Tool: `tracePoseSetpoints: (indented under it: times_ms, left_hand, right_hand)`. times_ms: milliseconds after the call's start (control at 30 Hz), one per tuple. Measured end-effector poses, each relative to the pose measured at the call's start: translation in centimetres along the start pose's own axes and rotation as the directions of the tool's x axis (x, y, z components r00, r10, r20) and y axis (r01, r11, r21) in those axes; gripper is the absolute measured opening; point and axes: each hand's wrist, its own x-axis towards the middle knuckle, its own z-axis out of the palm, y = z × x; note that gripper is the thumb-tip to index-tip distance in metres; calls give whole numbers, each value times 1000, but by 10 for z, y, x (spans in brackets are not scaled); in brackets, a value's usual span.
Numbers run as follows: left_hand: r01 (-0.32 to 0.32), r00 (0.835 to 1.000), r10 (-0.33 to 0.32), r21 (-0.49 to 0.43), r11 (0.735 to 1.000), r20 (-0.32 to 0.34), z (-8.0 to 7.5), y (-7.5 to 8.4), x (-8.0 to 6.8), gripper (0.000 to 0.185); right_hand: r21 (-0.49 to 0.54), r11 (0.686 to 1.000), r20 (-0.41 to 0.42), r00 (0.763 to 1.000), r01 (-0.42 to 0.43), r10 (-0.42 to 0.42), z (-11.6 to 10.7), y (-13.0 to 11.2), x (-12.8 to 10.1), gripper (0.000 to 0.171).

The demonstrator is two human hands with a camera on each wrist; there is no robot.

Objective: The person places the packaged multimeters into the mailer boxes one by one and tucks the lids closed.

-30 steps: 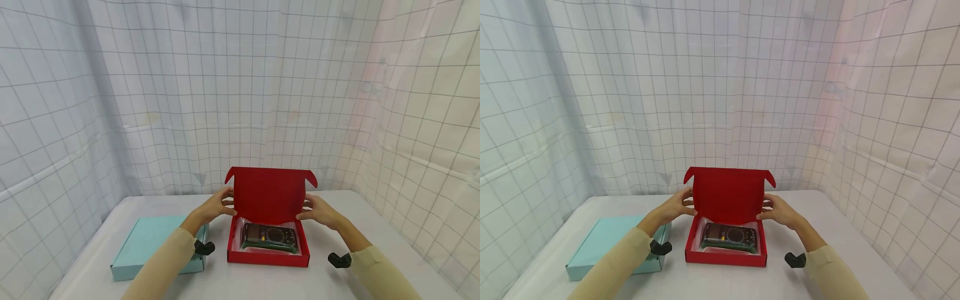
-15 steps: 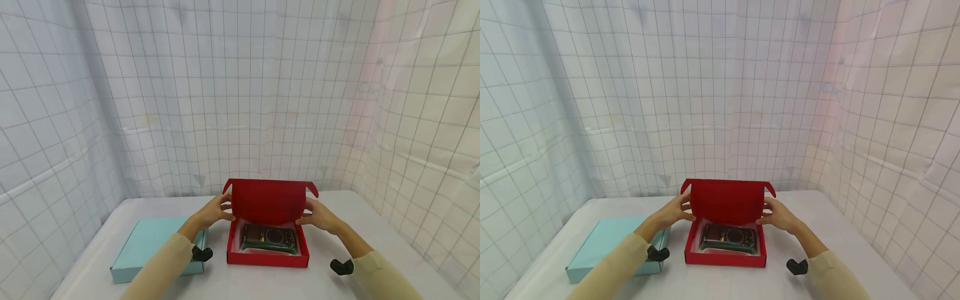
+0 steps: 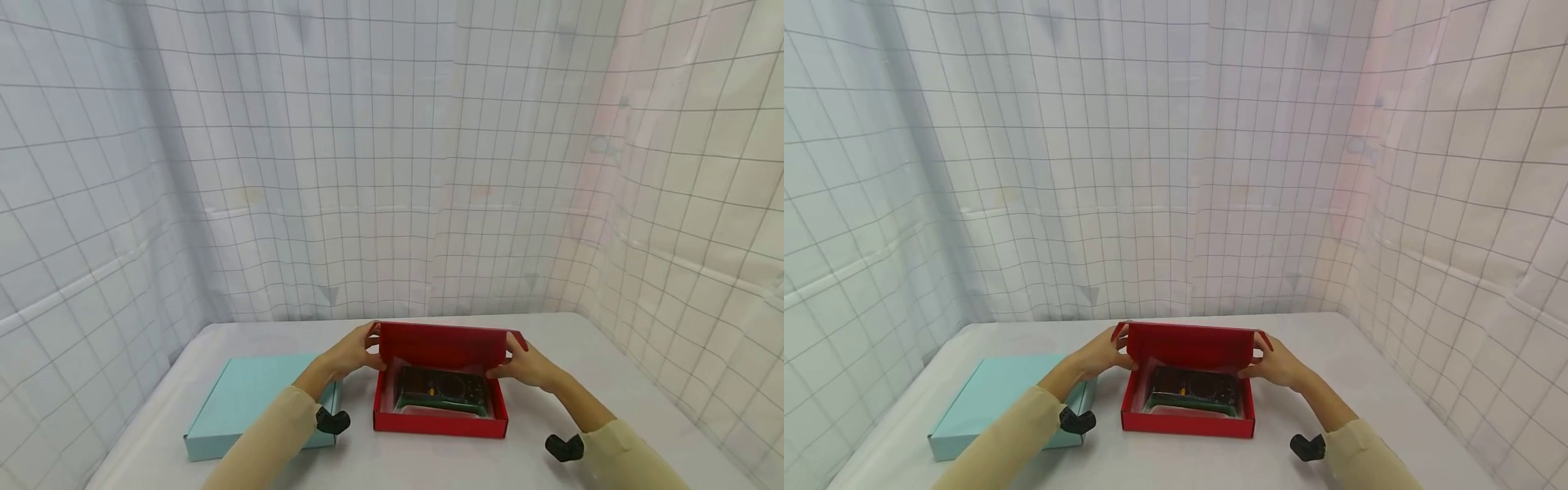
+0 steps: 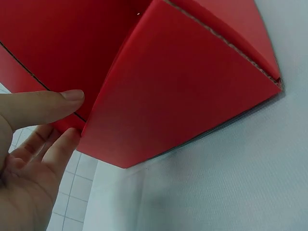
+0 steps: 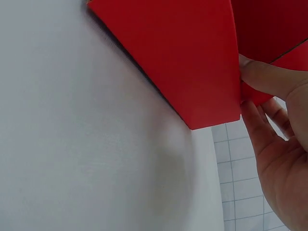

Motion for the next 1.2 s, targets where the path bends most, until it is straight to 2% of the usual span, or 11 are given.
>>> tracePoseSetpoints:
  times_ms: [167, 400, 633, 733, 867, 967, 1067, 1133, 1200]
  left_hand:
    - [21, 1000, -22, 26, 999, 2, 2, 4, 0, 66]
    - [45, 998, -43, 33, 998, -44, 5, 8, -5, 62]
    - [34, 999, -33, 36, 999, -27, 5, 15, -16, 52]
    - [48, 999, -48, -1, 999, -25, 3, 13, -22, 52]
    - [74, 996, -80, -112, 991, -44, 1, 12, -31, 47]
    - [97, 993, -107, -189, 977, -46, 0, 17, -36, 45]
    - [117, 992, -126, -223, 968, -26, -2, 23, -38, 53]
    - [127, 991, -130, -236, 963, 0, -3, 27, -39, 61]
    - [138, 990, -135, -248, 959, 30, -4, 30, -40, 67]
  right_hand:
    - [-12, 1000, -16, 1000, -19, 19, -1, 0, -5, 65]
    - [41, 997, 6, 997, -73, 72, -5, -6, -13, 65]
    - [113, 990, 56, 995, -90, 85, -14, -10, -21, 53]
    - [146, 986, 82, 994, -84, 72, -18, -10, -26, 48]
    - [268, 957, 113, 990, -108, 81, -21, -15, -31, 46]
    - [385, 913, 134, 987, -132, 86, -24, -23, -33, 50]
    - [468, 872, 162, 984, -148, 80, -28, -31, -35, 55]
    - [482, 861, 187, 979, -163, 81, -30, -37, -36, 57]
    - [470, 865, 204, 975, -173, 84, -31, -41, -37, 60]
